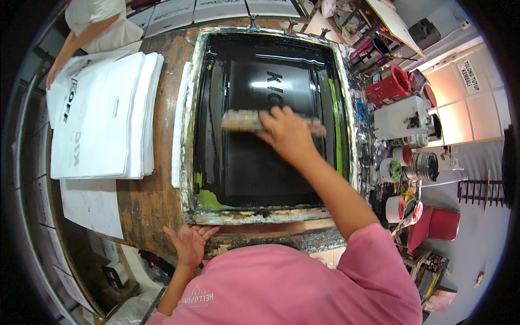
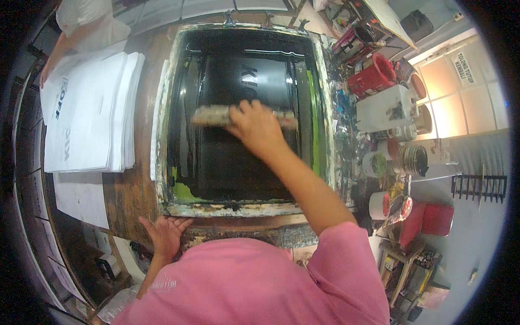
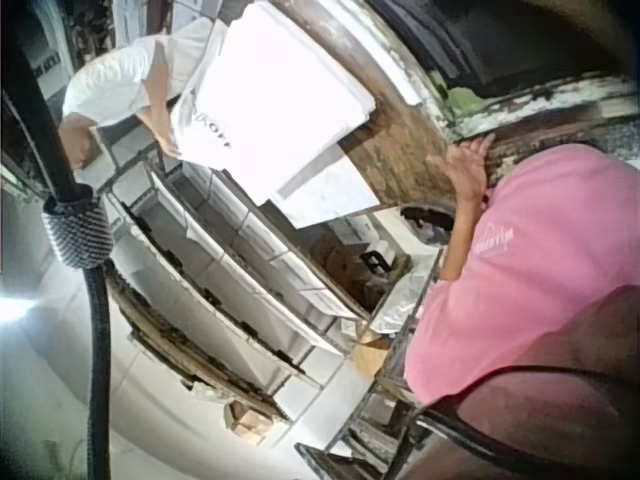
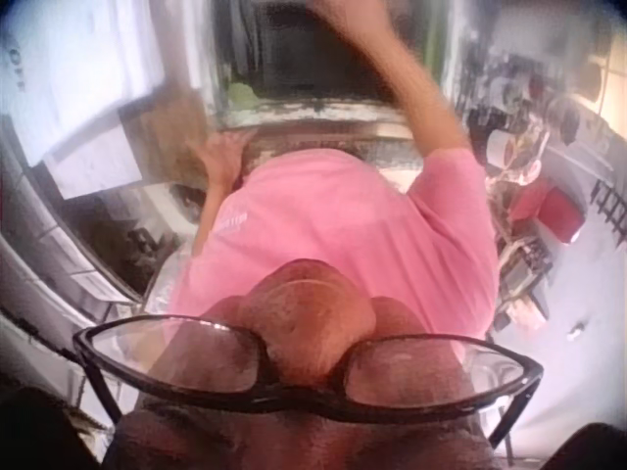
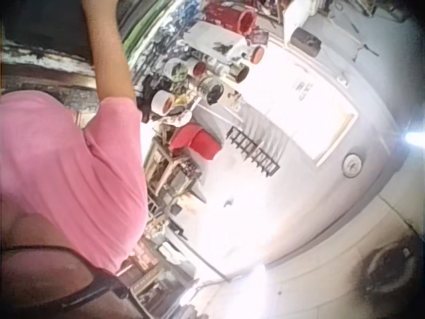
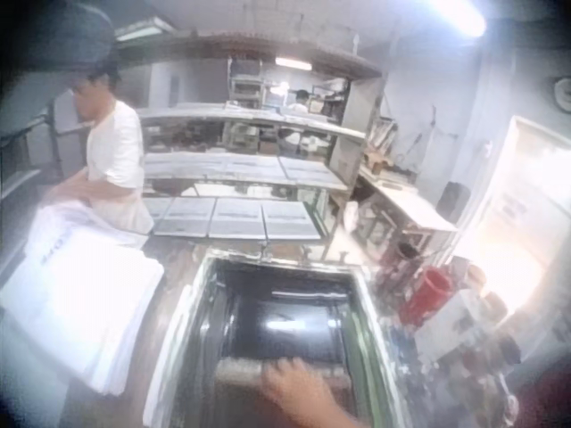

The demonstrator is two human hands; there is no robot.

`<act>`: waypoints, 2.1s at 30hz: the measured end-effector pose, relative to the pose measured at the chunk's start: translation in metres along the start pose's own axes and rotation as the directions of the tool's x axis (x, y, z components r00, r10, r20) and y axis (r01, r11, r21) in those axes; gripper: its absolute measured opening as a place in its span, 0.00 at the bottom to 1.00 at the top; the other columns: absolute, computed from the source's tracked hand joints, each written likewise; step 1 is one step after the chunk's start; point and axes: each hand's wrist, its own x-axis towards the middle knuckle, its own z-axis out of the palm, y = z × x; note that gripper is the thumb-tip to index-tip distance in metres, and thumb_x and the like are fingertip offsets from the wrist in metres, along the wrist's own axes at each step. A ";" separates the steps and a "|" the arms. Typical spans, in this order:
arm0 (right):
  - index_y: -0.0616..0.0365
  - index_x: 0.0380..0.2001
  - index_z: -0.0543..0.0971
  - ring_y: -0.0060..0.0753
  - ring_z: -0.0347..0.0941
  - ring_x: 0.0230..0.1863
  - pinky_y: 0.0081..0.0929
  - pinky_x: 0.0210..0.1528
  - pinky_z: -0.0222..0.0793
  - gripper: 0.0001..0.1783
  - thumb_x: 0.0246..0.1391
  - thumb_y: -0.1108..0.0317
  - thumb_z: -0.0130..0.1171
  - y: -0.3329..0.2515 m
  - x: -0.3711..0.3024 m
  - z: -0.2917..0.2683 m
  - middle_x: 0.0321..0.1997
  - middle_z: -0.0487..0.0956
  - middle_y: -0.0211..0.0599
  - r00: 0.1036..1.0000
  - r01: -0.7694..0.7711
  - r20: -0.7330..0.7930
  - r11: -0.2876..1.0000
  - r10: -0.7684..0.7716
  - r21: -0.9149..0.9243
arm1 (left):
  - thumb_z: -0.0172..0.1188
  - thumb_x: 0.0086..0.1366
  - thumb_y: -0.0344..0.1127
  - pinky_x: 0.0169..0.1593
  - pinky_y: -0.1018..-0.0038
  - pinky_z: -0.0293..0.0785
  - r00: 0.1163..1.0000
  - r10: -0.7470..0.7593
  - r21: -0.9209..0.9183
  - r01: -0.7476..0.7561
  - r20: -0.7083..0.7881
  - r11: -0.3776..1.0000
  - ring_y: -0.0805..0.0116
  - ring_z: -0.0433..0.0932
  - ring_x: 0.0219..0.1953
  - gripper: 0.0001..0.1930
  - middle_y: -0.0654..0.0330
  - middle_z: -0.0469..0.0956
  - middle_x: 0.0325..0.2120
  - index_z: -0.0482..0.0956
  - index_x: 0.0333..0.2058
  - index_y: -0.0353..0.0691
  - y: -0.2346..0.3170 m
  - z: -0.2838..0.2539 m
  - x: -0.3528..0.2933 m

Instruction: The person performs screen printing on plastic bags by placing a bag on the base, lowering the printing screen, spreading ink with a squeegee, and then lifting the screen to remove the printed bag.

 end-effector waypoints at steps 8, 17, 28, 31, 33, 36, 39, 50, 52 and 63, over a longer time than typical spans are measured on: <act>0.52 0.42 0.81 0.50 0.80 0.46 0.48 0.45 0.77 0.24 0.61 0.42 0.58 0.110 0.147 0.016 0.41 0.82 0.43 0.997 0.028 0.078 0.995 -0.021 -0.091 | 0.37 0.51 0.91 0.62 0.45 0.73 0.983 0.095 -0.074 -0.085 0.155 0.994 0.46 0.75 0.61 0.66 0.41 0.73 0.60 0.61 0.66 0.28 -0.011 -0.020 0.003; 0.51 0.43 0.82 0.51 0.80 0.45 0.47 0.45 0.75 0.24 0.62 0.42 0.56 0.112 0.143 0.011 0.41 0.83 0.43 0.999 0.021 0.032 0.994 -0.018 -0.105 | 0.33 0.57 0.88 0.68 0.40 0.64 0.948 0.105 -0.151 -0.061 0.302 0.987 0.47 0.75 0.62 0.57 0.46 0.78 0.57 0.79 0.57 0.39 -0.003 -0.024 0.008; 0.55 0.43 0.74 0.47 0.76 0.43 0.45 0.38 0.79 0.22 0.54 0.53 0.66 -0.080 -0.098 -0.075 0.39 0.76 0.38 0.969 -0.047 0.242 0.999 0.045 0.005 | 0.31 0.56 0.88 0.72 0.42 0.55 0.862 0.112 -0.210 -0.006 0.495 0.978 0.42 0.71 0.65 0.58 0.43 0.75 0.60 0.78 0.59 0.39 -0.002 -0.027 0.016; 0.56 0.41 0.75 0.46 0.75 0.45 0.45 0.44 0.77 0.21 0.55 0.51 0.66 -0.104 -0.116 -0.104 0.38 0.76 0.40 0.968 -0.104 0.236 0.992 0.085 0.070 | 0.30 0.57 0.88 0.72 0.42 0.55 0.851 0.107 -0.178 -0.016 0.514 0.984 0.42 0.71 0.64 0.58 0.43 0.76 0.59 0.77 0.60 0.39 -0.001 -0.026 0.015; 0.56 0.39 0.76 0.46 0.74 0.46 0.48 0.51 0.73 0.21 0.55 0.50 0.65 -0.111 -0.119 -0.125 0.37 0.76 0.40 0.988 -0.073 0.140 0.997 0.067 0.037 | 0.33 0.52 0.91 0.72 0.42 0.56 0.818 0.119 -0.192 -0.010 0.564 0.981 0.44 0.72 0.64 0.61 0.44 0.77 0.59 0.76 0.61 0.41 0.004 -0.017 0.009; 0.55 0.37 0.77 0.44 0.73 0.45 0.54 0.59 0.63 0.19 0.54 0.50 0.65 -0.118 -0.102 -0.162 0.36 0.76 0.40 0.998 -0.002 -0.070 0.994 -0.005 -0.108 | 0.39 0.47 0.93 0.71 0.41 0.55 0.735 0.179 -0.201 -0.059 0.654 0.978 0.44 0.72 0.64 0.65 0.42 0.73 0.62 0.71 0.65 0.40 0.040 0.019 -0.011; 0.53 0.36 0.78 0.42 0.74 0.39 0.52 0.55 0.61 0.19 0.53 0.50 0.64 -0.113 -0.062 -0.197 0.32 0.75 0.38 0.946 -0.038 -0.323 0.981 -0.026 -0.189 | 0.39 0.50 0.92 0.71 0.40 0.54 0.590 0.315 -0.273 -0.163 0.743 0.948 0.42 0.67 0.68 0.66 0.38 0.64 0.68 0.61 0.70 0.38 0.083 0.087 -0.023; 0.60 0.17 0.76 0.39 0.68 0.19 0.42 0.52 0.64 0.28 0.60 0.48 0.49 -0.111 0.030 -0.292 0.16 0.75 0.40 0.920 -0.152 -0.386 0.967 0.064 -0.202 | 0.42 0.64 0.78 0.68 0.27 0.17 0.808 0.348 0.657 -0.064 0.476 -0.751 0.37 0.37 0.77 0.52 0.38 0.43 0.75 0.53 0.75 0.44 0.008 0.063 0.047; 0.60 0.17 0.76 0.40 0.68 0.19 0.42 0.48 0.66 0.27 0.59 0.49 0.49 -0.104 0.039 -0.290 0.15 0.74 0.40 0.898 -0.103 -0.439 0.981 0.021 -0.163 | 0.41 0.63 0.80 0.67 0.26 0.15 0.824 0.329 0.663 -0.075 0.462 -0.745 0.38 0.37 0.78 0.55 0.39 0.46 0.75 0.54 0.74 0.39 0.006 0.061 0.050; 0.67 0.18 0.78 0.40 0.69 0.18 0.38 0.25 0.68 0.28 0.53 0.50 0.49 -0.095 0.063 -0.310 0.15 0.73 0.46 0.851 0.061 -0.520 0.997 -0.078 -0.050 | 0.71 0.63 0.36 0.54 0.65 0.75 0.486 0.672 0.795 -0.544 0.559 -0.268 0.55 0.81 0.51 0.27 0.47 0.82 0.51 0.78 0.58 0.33 0.068 0.175 0.061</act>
